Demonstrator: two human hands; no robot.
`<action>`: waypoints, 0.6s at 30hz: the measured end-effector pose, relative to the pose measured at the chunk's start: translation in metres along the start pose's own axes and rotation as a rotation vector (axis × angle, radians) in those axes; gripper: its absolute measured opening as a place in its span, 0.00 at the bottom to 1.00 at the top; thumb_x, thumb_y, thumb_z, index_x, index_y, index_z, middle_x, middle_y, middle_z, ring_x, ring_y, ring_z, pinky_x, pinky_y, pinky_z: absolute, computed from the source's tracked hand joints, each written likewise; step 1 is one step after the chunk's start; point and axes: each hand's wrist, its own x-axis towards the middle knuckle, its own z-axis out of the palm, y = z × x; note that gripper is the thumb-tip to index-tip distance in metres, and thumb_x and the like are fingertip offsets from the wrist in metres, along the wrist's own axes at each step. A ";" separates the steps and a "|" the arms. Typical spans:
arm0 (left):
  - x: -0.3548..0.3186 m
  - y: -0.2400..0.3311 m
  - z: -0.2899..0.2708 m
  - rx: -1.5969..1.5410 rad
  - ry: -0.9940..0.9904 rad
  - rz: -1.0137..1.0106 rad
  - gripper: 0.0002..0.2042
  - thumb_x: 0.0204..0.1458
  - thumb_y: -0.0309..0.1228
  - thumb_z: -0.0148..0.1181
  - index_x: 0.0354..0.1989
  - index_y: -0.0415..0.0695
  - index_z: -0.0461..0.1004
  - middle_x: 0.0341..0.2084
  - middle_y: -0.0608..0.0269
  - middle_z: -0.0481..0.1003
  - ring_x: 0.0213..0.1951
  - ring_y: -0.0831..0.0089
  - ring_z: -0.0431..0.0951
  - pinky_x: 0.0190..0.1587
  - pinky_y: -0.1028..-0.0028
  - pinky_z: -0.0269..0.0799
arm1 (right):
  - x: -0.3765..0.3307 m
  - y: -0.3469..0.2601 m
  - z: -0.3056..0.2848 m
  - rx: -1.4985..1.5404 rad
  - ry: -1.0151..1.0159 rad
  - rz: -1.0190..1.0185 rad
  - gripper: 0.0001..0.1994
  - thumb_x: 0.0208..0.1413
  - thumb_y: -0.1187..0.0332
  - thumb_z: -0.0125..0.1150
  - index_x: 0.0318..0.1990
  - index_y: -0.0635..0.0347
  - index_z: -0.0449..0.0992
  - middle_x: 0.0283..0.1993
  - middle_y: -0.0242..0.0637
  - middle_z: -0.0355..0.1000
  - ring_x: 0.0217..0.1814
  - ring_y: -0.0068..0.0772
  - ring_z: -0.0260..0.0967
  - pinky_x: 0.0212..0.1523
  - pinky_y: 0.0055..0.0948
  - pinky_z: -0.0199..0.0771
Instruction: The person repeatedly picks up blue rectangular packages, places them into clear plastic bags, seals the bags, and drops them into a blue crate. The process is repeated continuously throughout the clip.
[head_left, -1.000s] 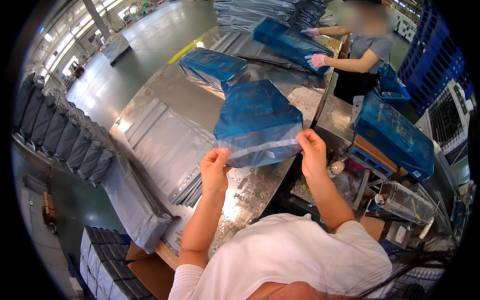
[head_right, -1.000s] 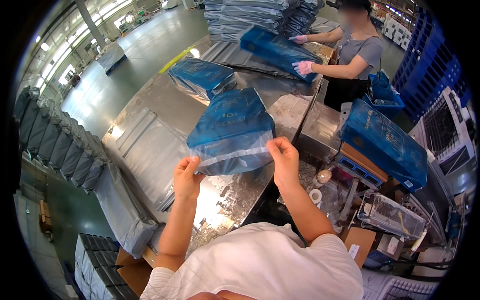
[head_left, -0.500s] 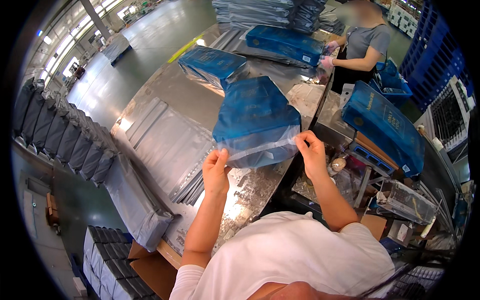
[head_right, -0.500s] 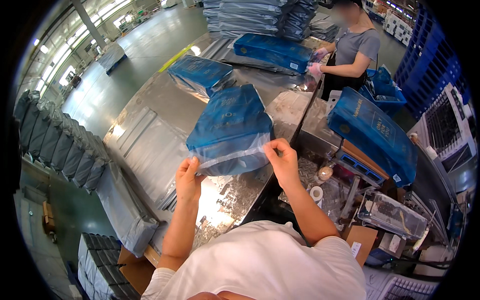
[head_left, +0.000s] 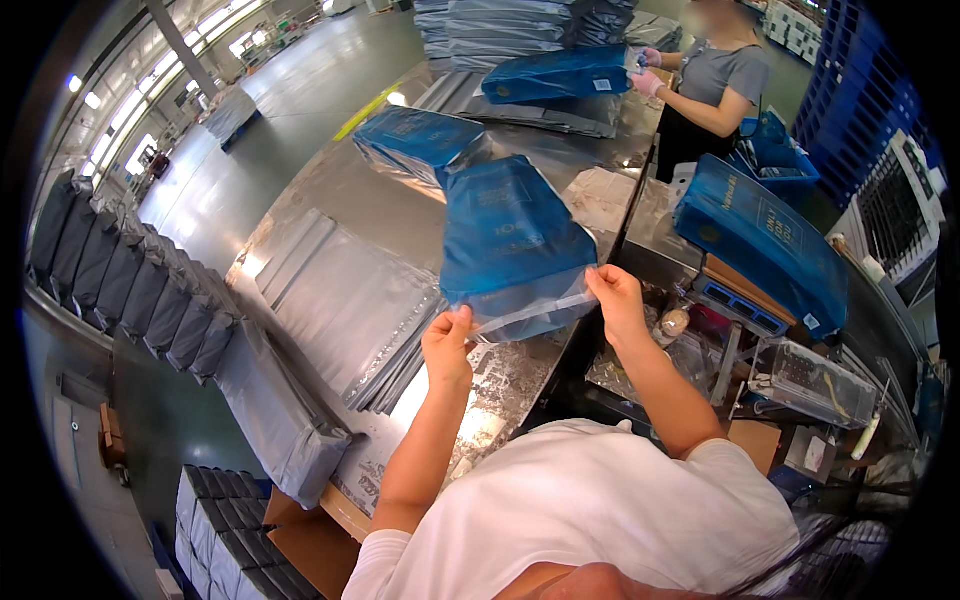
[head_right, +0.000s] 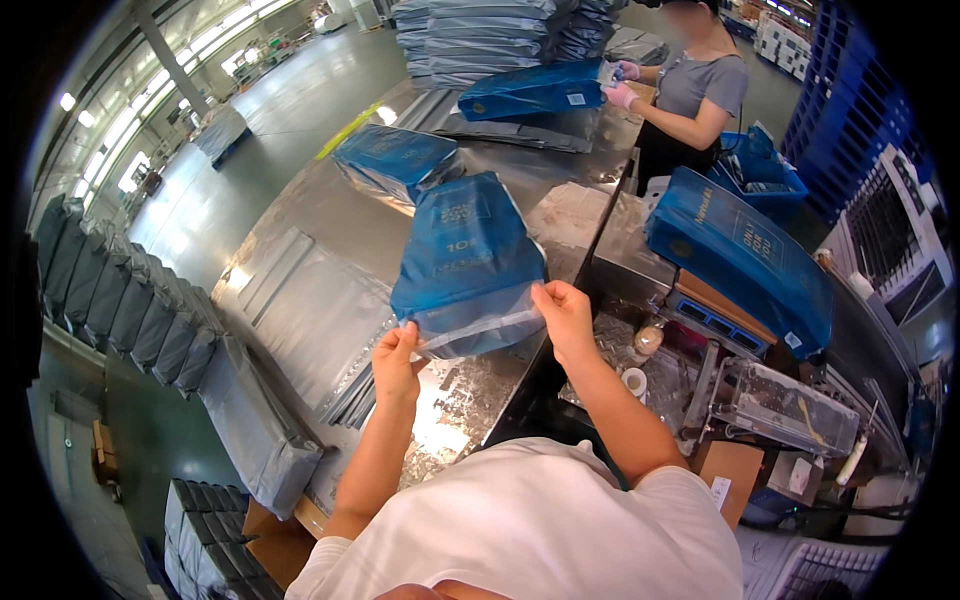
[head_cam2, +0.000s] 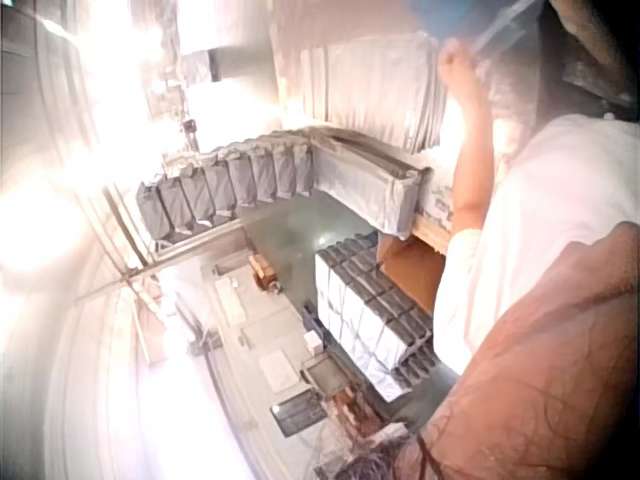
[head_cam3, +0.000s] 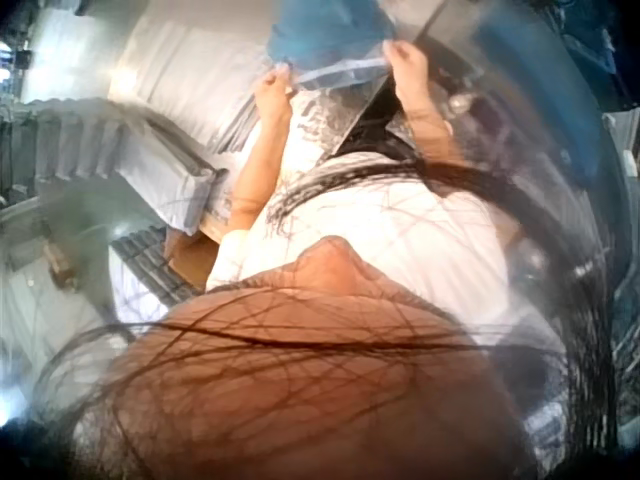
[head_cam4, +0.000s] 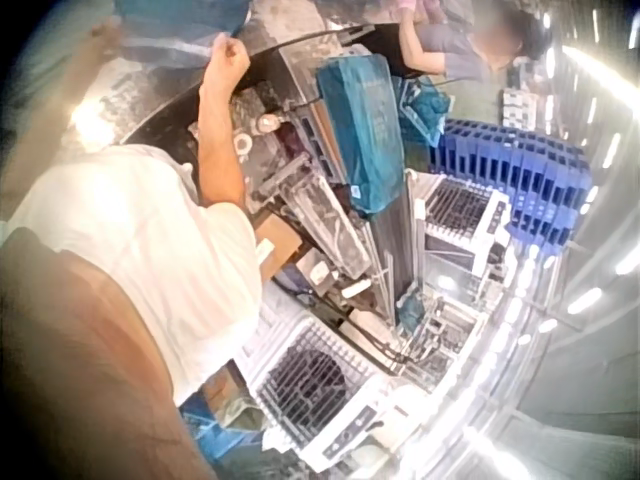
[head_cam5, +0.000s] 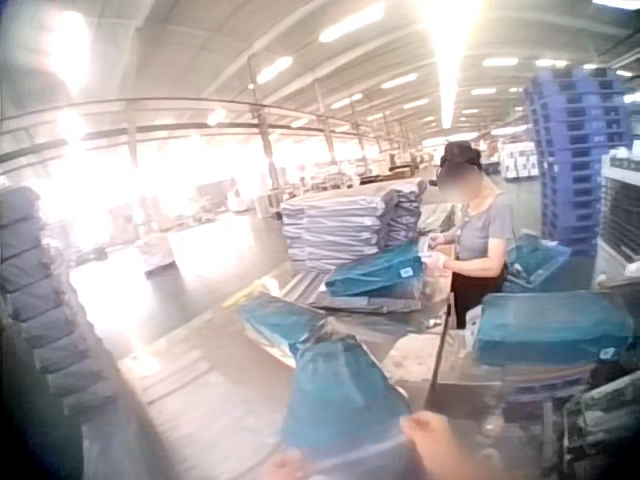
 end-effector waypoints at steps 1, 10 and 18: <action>0.001 0.000 0.001 -0.010 -0.008 -0.002 0.12 0.49 0.35 0.57 0.16 0.49 0.66 0.16 0.73 0.69 0.20 0.84 0.66 0.23 0.83 0.60 | 0.001 -0.001 0.000 0.008 0.015 -0.017 0.09 0.53 0.68 0.55 0.23 0.62 0.70 0.21 0.26 0.66 0.24 0.14 0.59 0.27 0.16 0.56; 0.003 0.003 0.008 0.025 0.061 -0.059 0.15 0.51 0.38 0.56 0.14 0.48 0.66 0.12 0.73 0.65 0.16 0.83 0.62 0.20 0.82 0.56 | 0.007 -0.001 -0.002 0.070 0.036 0.016 0.13 0.52 0.66 0.57 0.18 0.60 0.69 0.17 0.25 0.63 0.19 0.15 0.56 0.22 0.17 0.54; 0.023 -0.010 -0.002 0.207 -0.007 0.148 0.17 0.49 0.36 0.58 0.10 0.45 0.66 0.09 0.71 0.63 0.14 0.84 0.59 0.18 0.80 0.52 | 0.058 0.033 -0.071 -0.030 -0.014 0.462 0.27 0.52 0.42 0.45 0.46 0.55 0.66 0.44 0.35 0.67 0.45 0.29 0.63 0.35 0.34 0.65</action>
